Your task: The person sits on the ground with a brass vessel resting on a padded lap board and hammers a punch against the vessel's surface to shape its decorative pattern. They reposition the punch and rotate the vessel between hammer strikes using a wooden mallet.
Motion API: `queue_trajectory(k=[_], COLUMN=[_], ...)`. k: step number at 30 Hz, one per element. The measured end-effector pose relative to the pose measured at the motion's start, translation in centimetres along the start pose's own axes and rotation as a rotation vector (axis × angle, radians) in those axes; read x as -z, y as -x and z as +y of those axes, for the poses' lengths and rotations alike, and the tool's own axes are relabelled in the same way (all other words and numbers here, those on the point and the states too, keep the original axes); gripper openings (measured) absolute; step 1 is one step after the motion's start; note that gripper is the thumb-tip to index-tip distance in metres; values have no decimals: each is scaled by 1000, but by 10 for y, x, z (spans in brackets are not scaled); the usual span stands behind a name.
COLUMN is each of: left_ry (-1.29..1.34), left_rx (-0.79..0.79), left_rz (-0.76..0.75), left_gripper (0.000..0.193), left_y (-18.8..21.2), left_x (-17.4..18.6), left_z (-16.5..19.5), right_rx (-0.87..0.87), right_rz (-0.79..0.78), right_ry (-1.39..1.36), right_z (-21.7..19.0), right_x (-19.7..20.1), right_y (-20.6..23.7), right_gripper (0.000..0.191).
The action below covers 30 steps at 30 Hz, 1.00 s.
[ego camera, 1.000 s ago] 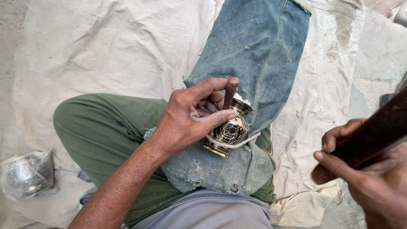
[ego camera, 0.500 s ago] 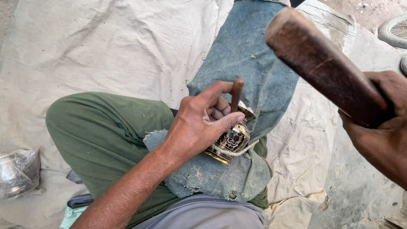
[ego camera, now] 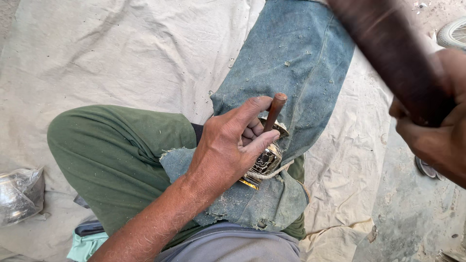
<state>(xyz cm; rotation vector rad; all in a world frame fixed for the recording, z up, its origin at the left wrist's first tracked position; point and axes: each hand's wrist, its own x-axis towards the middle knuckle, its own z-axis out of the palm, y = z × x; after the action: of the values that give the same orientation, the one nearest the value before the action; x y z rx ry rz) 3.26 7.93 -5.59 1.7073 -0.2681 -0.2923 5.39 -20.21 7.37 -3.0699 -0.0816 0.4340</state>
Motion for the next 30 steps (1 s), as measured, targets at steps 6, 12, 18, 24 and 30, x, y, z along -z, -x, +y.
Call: queue_trajectory(k=[6,12,18,24,30], left_ry=[-12,-9,-47,-34,-45], left_rx=[-39,-30,-22,-42,-68], left_rz=[4,-11,-18,5,9], left_gripper=[54,53,49,50,49], left_y=[1,-2,-1,0,1], left_x=[1,2,1,2,3], left_z=[4,7,4,3,6], right_rx=[-118,-170,-21,-72,-71], right_rz=[-244,-167,-100,-167,-177], right_ry=[114,-3,43,59,-66], right_z=[36,21,18,24,23], right_x=[-9,-15,-20,-17,-6], right_y=[3,3,4,11,16], right_gripper=[31,39,31,35,35])
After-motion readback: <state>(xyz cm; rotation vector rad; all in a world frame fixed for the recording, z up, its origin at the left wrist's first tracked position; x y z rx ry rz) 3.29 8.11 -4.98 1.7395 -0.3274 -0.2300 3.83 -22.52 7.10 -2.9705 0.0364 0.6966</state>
